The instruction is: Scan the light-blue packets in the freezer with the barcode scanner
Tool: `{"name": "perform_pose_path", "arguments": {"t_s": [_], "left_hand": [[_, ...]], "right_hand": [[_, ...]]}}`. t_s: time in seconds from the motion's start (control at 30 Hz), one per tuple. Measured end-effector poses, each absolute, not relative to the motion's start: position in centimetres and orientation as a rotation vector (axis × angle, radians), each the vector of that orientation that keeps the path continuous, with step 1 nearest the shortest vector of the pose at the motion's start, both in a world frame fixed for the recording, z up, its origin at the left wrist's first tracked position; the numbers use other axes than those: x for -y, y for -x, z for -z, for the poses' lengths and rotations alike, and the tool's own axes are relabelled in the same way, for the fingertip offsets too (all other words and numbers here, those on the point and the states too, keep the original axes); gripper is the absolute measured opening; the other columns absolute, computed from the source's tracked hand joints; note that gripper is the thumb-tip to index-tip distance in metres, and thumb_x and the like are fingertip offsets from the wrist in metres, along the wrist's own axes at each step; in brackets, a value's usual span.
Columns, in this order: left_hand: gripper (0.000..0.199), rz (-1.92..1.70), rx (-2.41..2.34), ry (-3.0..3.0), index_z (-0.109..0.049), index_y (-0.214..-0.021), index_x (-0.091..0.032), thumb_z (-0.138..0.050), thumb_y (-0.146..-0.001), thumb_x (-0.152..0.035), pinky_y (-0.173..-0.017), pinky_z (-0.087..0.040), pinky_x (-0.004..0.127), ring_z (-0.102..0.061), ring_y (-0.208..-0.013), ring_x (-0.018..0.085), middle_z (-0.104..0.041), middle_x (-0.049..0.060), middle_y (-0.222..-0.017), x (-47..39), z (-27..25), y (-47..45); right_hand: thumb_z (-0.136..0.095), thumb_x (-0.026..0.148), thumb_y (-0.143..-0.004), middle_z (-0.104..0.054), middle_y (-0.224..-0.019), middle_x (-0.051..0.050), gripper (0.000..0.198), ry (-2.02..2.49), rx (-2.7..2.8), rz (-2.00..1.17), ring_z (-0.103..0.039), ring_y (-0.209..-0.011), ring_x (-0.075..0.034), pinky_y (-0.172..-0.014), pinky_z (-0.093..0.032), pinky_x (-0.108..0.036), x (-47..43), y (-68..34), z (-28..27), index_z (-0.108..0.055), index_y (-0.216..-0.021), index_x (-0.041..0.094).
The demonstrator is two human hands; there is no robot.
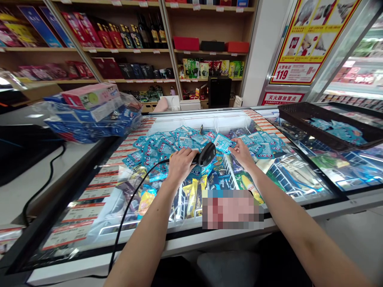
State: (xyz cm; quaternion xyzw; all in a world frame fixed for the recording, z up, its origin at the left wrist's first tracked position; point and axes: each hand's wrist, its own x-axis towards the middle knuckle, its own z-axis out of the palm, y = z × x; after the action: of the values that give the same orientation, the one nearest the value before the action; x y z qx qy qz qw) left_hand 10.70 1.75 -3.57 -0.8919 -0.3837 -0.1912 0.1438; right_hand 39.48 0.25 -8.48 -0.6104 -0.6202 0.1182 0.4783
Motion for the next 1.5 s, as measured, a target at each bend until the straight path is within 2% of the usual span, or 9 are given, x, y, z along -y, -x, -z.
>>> {"name": "perform_pose_path", "arguments": {"t_s": [0.2,0.43,0.6,0.7,0.83,0.97,1.17,1.3,1.5], "left_hand": [[0.039,0.585,1.116,2.553,-0.056,-0.118,-0.025,-0.064,-0.08,-0.029,-0.081,-0.041,0.037,-0.056,-0.101,0.026,-0.064,0.007,-0.102,-2.2,3.5,-10.1],[0.033,0.659,1.29,2.37,-0.056,-0.116,-0.023,-0.058,-0.084,-0.031,-0.081,-0.041,0.037,-0.056,-0.099,0.027,-0.064,0.008,-0.1,-3.0,2.9,-7.8],[0.033,0.716,1.364,2.29,-0.056,-0.116,-0.022,-0.057,-0.084,-0.034,-0.081,-0.041,0.037,-0.056,-0.098,0.027,-0.063,0.008,-0.1,-3.0,2.9,-7.2],[0.034,0.701,1.379,2.281,-0.056,-0.115,-0.023,-0.06,-0.082,-0.032,-0.081,-0.04,0.037,-0.056,-0.098,0.028,-0.063,0.008,-0.1,-3.0,3.0,-7.1],[0.036,0.678,1.376,2.279,-0.056,-0.115,-0.024,-0.064,-0.08,-0.03,-0.081,-0.04,0.038,-0.055,-0.098,0.028,-0.063,0.008,-0.099,-3.0,3.1,-6.8],[0.036,0.71,1.416,2.251,-0.056,-0.115,-0.024,-0.065,-0.08,-0.03,-0.08,-0.04,0.037,-0.055,-0.1,0.028,-0.063,0.007,-0.1,-3.1,3.1,-6.3],[0.038,0.751,1.493,2.227,-0.056,-0.114,-0.023,-0.067,-0.078,-0.029,-0.081,-0.04,0.037,-0.055,-0.1,0.027,-0.063,0.007,-0.101,-3.3,3.2,-5.7],[0.036,0.734,1.482,2.222,-0.056,-0.114,-0.023,-0.065,-0.079,-0.031,-0.08,-0.04,0.037,-0.055,-0.099,0.027,-0.062,0.007,-0.1,-3.2,3.2,-5.7],[0.035,0.715,1.481,2.23,-0.056,-0.114,-0.024,-0.064,-0.08,-0.032,-0.081,-0.04,0.037,-0.054,-0.101,0.027,-0.062,0.007,-0.101,-3.2,3.3,-5.7]], "right_hand": [[-0.049,0.04,-0.083,-0.06,-0.081,-0.003,0.042,1.529,1.507,-0.269,-0.061,-0.073,-0.021,-0.072,-0.05,-0.036,-0.3,-39.4,8.6,-0.046,-0.121,0.021],[-0.044,0.036,-0.086,-0.06,-0.089,-0.009,0.041,1.825,1.309,0.103,-0.057,-0.087,-0.027,-0.082,-0.044,-0.043,-0.1,-39.9,8.9,-0.046,-0.123,0.017],[-0.045,0.035,-0.087,-0.049,-0.126,-0.021,0.046,2.018,1.247,0.337,-0.039,-0.12,-0.035,-0.096,-0.032,-0.05,0.7,-39.1,8.1,-0.047,-0.126,0.012],[-0.044,0.038,-0.09,-0.045,-0.138,-0.014,0.044,1.995,1.398,0.509,-0.035,-0.123,-0.033,-0.097,-0.028,-0.049,1.1,-38.0,7.7,-0.051,-0.129,0.02],[-0.035,0.041,-0.095,-0.065,-0.113,-0.008,0.039,1.87,1.811,0.534,-0.046,-0.11,-0.027,-0.099,-0.022,-0.048,1.0,-37.0,7.9,-0.069,-0.103,0.023],[-0.031,0.04,-0.096,-0.07,-0.099,-0.01,0.047,1.954,1.74,0.565,-0.05,-0.102,-0.029,-0.096,-0.021,-0.051,0.5,-36.8,8.1,-0.072,-0.086,0.02],[-0.039,0.045,-0.094,-0.066,-0.111,-0.009,0.04,1.758,1.956,0.456,-0.05,-0.108,-0.029,-0.093,-0.03,-0.046,0.2,-34.5,7.1,-0.07,-0.103,0.022],[-0.035,0.055,-0.094,-0.067,-0.101,-0.008,0.049,1.531,2.143,0.165,-0.057,-0.095,-0.022,-0.088,-0.04,-0.035,0.1,-31.1,6.5,-0.066,-0.109,0.02],[-0.043,0.069,-0.084,-0.063,-0.094,-0.01,0.06,1.51,2.167,0.096,-0.056,-0.1,-0.026,-0.09,-0.042,-0.039,-0.3,-29.0,6.7,-0.06,-0.113,0.019]]}}
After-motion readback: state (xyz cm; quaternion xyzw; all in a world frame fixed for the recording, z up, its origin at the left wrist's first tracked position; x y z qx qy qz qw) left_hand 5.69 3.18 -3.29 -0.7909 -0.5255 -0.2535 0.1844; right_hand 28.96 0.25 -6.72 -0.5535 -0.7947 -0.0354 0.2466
